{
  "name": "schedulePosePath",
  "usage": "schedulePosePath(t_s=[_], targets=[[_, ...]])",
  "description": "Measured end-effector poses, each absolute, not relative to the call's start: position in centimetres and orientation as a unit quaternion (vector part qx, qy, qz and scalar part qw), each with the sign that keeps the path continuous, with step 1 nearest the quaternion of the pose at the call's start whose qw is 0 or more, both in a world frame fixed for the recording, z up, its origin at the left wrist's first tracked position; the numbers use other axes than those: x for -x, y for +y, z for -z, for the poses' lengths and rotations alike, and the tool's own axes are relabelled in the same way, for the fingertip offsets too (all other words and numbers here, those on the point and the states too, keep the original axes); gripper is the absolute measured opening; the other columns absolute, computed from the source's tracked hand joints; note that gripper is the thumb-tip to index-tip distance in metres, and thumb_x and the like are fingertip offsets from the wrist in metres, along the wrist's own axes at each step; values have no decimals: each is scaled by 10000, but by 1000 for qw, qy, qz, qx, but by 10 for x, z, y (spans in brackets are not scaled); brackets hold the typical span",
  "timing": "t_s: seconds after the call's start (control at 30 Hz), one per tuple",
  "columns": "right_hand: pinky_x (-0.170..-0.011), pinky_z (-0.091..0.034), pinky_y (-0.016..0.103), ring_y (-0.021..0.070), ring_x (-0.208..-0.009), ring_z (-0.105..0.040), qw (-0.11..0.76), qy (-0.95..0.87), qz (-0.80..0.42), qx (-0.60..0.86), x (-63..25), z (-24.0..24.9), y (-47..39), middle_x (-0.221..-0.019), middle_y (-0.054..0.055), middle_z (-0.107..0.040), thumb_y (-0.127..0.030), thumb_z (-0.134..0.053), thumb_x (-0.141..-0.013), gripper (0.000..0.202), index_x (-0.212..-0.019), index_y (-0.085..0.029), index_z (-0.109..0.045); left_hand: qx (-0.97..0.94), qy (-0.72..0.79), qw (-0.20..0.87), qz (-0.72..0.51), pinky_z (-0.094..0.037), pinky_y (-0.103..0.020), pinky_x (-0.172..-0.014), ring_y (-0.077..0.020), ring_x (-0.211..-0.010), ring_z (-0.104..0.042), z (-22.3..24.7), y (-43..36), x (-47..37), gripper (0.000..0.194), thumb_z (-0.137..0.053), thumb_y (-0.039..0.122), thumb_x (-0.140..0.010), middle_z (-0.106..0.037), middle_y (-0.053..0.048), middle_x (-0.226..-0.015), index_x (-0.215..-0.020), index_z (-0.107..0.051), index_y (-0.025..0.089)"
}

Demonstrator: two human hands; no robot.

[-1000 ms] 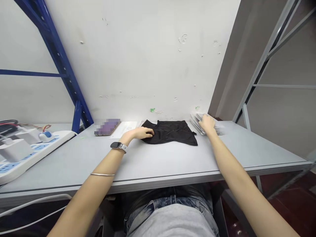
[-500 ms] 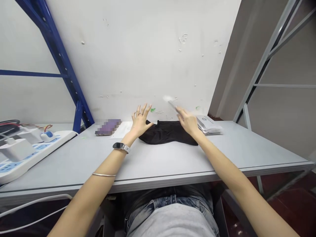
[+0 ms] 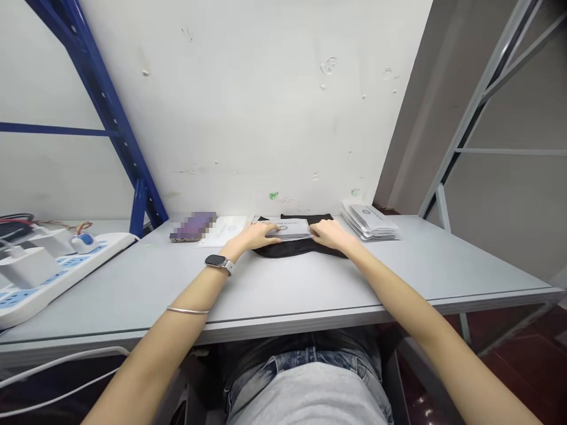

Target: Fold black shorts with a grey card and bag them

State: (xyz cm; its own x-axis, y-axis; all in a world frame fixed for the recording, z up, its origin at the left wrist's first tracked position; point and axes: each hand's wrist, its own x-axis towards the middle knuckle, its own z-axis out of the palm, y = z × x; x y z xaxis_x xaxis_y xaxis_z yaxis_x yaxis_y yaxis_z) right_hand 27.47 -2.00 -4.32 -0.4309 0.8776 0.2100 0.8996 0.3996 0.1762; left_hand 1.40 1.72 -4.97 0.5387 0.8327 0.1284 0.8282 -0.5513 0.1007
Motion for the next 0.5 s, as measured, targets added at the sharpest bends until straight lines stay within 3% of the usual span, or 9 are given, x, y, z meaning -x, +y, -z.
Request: schedulePosePath(t_s=[0.1,0.3,0.5], targets=[[-652,-350,278,234,-857,-670,66,-825,150,541,-272,40,-21,-936,118,-730,-228,-443,-958,234,-933,-185,-671,-881,460,-3,-109,-328,-465,-1066,-311,-1283,-483,51,14,-19,495,-524,536,-885,-557,-69,-1402,-1300,-579,272],[-650,-342,277,225,-799,-668,126,-838,129,515,-260,36,-27,-906,87,-740,-344,-452,-989,256,-1008,-208,-669,-895,384,-29,-224,-303,-460,-1069,-288,-1274,-471,50,2,-40,385,-541,461,-908,-580,-62,-1361,-1239,-614,279],[-612,-298,266,206,-737,-654,129,-856,143,480,-248,40,-34,-858,94,-738,-325,-416,-999,301,-1063,-178,-671,-904,337,-14,-264,-291,-408,-1082,-223,-1124,-577,51,-3,-58,177,-550,322,-913,-657,-41,-1211,-982,-689,236]])
